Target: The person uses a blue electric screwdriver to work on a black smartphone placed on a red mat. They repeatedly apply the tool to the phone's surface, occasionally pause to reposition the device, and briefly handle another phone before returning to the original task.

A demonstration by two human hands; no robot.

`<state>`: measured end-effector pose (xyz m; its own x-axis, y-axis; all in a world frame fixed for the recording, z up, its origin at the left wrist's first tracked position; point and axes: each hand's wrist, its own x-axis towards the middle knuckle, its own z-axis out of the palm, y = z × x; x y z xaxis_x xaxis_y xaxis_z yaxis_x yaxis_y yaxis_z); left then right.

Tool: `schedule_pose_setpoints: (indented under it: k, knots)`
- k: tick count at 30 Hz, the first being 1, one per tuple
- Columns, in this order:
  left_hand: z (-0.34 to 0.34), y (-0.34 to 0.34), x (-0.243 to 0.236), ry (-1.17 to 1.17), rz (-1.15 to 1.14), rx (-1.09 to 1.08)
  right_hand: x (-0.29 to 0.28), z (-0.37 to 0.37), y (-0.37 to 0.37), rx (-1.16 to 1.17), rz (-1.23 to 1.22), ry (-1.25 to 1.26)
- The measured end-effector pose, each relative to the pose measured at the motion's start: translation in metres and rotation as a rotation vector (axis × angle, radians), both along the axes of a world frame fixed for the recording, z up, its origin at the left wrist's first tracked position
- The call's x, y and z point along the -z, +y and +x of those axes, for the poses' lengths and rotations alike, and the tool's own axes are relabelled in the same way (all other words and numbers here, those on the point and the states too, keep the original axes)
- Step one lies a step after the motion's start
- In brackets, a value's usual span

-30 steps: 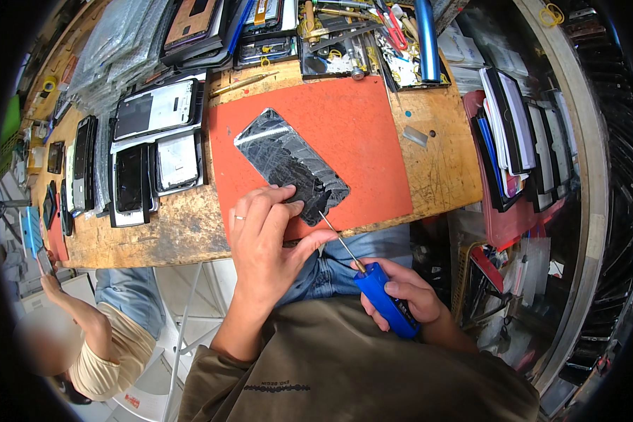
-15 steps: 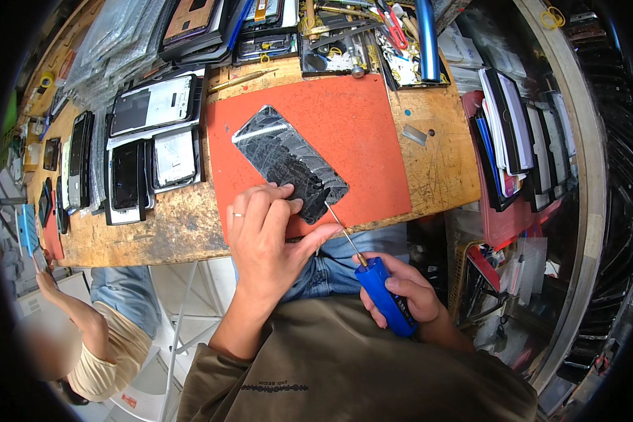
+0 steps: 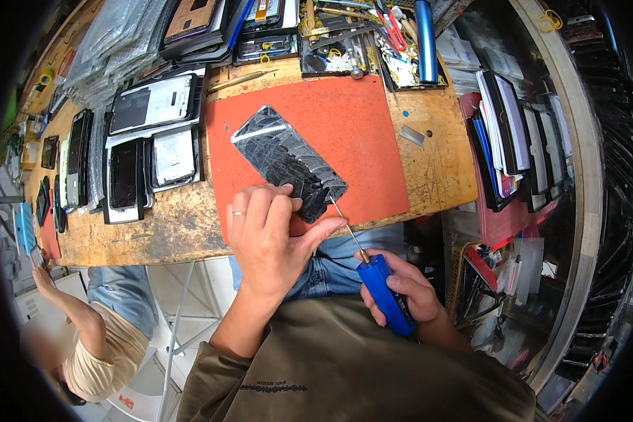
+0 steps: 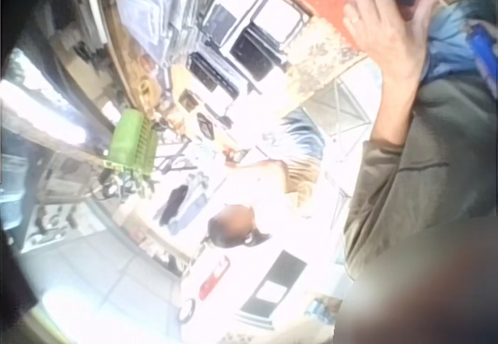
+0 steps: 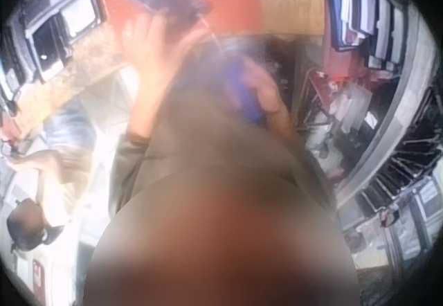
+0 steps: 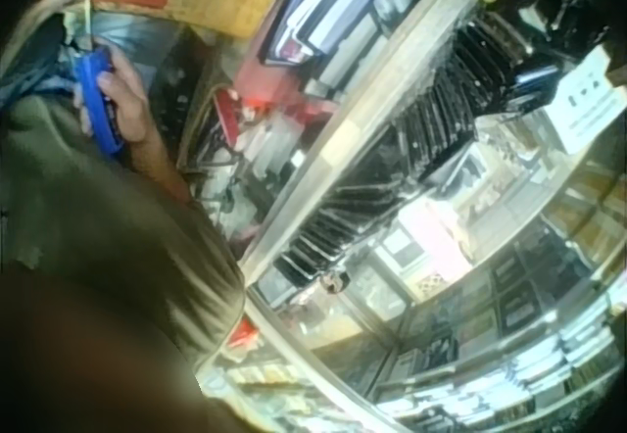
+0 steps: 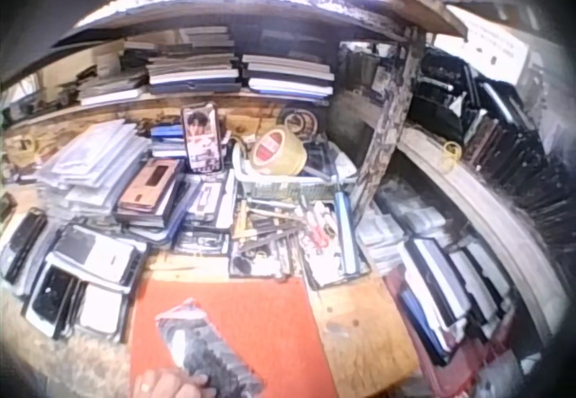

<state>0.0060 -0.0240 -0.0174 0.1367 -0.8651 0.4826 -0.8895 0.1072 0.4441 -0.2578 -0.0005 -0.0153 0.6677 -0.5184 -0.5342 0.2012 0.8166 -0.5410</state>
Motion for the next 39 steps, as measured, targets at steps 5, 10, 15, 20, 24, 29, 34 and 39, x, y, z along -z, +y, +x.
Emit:
schedule_pose_setpoints:
  k: [5,10,15,20,24,29,34,39]
  knots:
    - [-0.001,0.003,0.001,-0.005,0.018,-0.002,-0.006,0.002,0.001,0.004,-0.039,0.059]
    - [0.017,0.005,-0.007,-0.016,0.035,0.079,-0.016,-0.005,0.000,-0.022,-0.092,0.122]
    - [0.021,0.021,-0.025,0.200,0.011,0.053,-0.020,-0.003,-0.006,-0.168,-0.109,0.028]
    - [0.001,0.056,-0.023,1.235,0.320,0.062,-0.019,0.017,-0.007,-0.417,-0.083,-0.127]
    - [0.007,0.058,-0.017,1.418,0.265,0.033,-0.021,0.025,-0.008,-0.412,-0.098,-0.176]
    - [0.032,0.034,-0.027,1.315,-0.099,-0.081,-0.026,0.014,-0.008,-0.400,-0.105,-0.154]
    - [0.027,0.029,-0.024,0.379,0.104,0.111,-0.015,0.008,-0.010,-0.228,-0.037,0.027]
    - [0.014,0.021,-0.001,0.114,0.045,0.143,-0.008,0.000,-0.009,-0.216,-0.053,0.061]
